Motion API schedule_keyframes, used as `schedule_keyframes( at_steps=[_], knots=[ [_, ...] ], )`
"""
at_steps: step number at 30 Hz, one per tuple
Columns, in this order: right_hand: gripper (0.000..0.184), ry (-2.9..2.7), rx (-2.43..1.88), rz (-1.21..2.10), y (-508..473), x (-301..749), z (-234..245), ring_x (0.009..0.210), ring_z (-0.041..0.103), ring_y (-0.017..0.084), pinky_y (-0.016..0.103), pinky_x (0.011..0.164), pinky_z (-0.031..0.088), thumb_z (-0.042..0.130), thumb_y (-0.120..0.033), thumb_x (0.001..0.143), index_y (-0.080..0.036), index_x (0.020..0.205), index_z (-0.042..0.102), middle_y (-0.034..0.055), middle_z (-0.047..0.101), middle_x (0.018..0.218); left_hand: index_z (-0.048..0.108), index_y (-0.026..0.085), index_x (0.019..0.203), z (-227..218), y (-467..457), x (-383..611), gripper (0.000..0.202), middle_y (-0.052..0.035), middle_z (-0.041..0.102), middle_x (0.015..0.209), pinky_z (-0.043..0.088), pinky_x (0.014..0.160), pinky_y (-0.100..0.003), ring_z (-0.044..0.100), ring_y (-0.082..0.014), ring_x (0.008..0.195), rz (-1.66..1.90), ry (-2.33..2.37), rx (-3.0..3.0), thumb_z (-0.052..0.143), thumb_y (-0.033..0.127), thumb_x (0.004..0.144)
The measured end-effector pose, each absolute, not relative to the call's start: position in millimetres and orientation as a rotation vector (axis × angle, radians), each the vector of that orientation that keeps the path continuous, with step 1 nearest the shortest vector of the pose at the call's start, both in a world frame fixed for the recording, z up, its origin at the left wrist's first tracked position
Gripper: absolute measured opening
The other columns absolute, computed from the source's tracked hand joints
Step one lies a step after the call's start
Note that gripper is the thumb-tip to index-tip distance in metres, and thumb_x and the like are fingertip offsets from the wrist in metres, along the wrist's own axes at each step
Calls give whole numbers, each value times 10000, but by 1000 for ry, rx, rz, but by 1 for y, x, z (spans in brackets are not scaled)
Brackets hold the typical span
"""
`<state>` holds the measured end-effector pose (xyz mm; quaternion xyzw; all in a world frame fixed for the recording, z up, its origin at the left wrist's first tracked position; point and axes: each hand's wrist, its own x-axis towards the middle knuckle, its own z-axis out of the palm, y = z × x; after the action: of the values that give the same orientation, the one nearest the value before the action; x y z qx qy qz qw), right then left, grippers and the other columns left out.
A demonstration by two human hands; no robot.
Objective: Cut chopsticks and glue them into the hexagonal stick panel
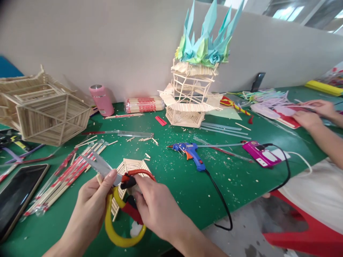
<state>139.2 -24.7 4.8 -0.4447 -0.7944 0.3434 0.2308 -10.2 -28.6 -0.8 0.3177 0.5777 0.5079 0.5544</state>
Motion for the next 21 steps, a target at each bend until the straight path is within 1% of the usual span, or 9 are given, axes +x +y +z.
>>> schedule_keyframes(
  at_steps=[3, 6, 8, 10, 11, 13, 16, 19, 21],
  knots=[
    [296, -2124, -1226, 1065, -31, 139, 9, 865, 574, 179, 304, 754, 461, 372, -84, 849, -196, 1108, 458, 56, 604, 992, 560, 156, 614, 1, -27, -9, 378, 52, 462, 454, 328, 412, -199, 441, -102, 441, 1195, 1397, 792, 629, 520, 691],
    [376, -2054, -1181, 1124, -34, 140, 10, 995, 552, 183, 308, 842, 446, 415, -120, 843, -227, 1204, 397, 45, 581, 1083, 536, 161, 612, 0, -26, -8, 381, 53, 458, 471, 316, 415, -195, 419, -93, 445, 1205, 1413, 851, 606, 522, 710],
    [464, -2025, -1175, 1154, -36, 138, 8, 1026, 545, 195, 307, 837, 456, 504, -167, 802, -236, 1236, 355, 42, 579, 1085, 500, 167, 599, -1, -24, -7, 385, 54, 448, 486, 301, 415, -191, 389, -84, 448, 1215, 1422, 896, 584, 519, 731],
    [559, -1987, -1246, 1149, -37, 134, 4, 986, 563, 212, 316, 788, 475, 565, -176, 739, -227, 1244, 332, 50, 590, 1053, 454, 176, 582, -2, -22, -4, 395, 59, 425, 501, 288, 419, -187, 358, -77, 459, 1227, 1423, 937, 563, 517, 749],
    [576, -1959, -1314, 1128, -36, 131, 2, 958, 573, 220, 326, 764, 480, 573, -162, 713, -214, 1235, 335, 61, 594, 1043, 432, 180, 574, -2, -21, -2, 403, 63, 407, 506, 282, 422, -184, 343, -74, 465, 1231, 1419, 953, 554, 518, 756],
    [527, -1894, -1454, 1080, -34, 124, -3, 897, 590, 227, 339, 722, 483, 558, -132, 683, -189, 1174, 377, 78, 602, 1010, 412, 182, 571, 0, -19, 3, 408, 68, 383, 518, 272, 427, -178, 320, -69, 477, 1233, 1408, 980, 544, 516, 765],
    [385, -1816, -1530, 1040, -29, 120, -6, 813, 601, 215, 321, 669, 479, 547, -126, 673, -191, 1033, 426, 55, 611, 906, 470, 173, 612, 6, -16, 7, 370, 65, 403, 532, 286, 439, -174, 340, -72, 496, 1201, 1369, 1027, 563, 500, 760],
    [323, -1794, -1471, 1000, -22, 132, -4, 770, 594, 183, 282, 648, 471, 554, -160, 706, -207, 999, 425, 28, 604, 867, 555, 171, 783, 12, -16, 2, 323, 47, 471, 584, 369, 508, -194, 430, -100, 554, 1137, 1244, 1099, 574, 492, 757],
    [281, -1794, -1470, 968, -19, 145, -2, 694, 577, 157, 249, 596, 461, 552, -192, 738, -204, 992, 430, 10, 590, 798, 553, 181, 954, 11, -18, -5, 354, 18, 531, 679, 421, 601, -229, 495, -129, 639, 1083, 1188, 1150, 525, 495, 793]
  ],
)
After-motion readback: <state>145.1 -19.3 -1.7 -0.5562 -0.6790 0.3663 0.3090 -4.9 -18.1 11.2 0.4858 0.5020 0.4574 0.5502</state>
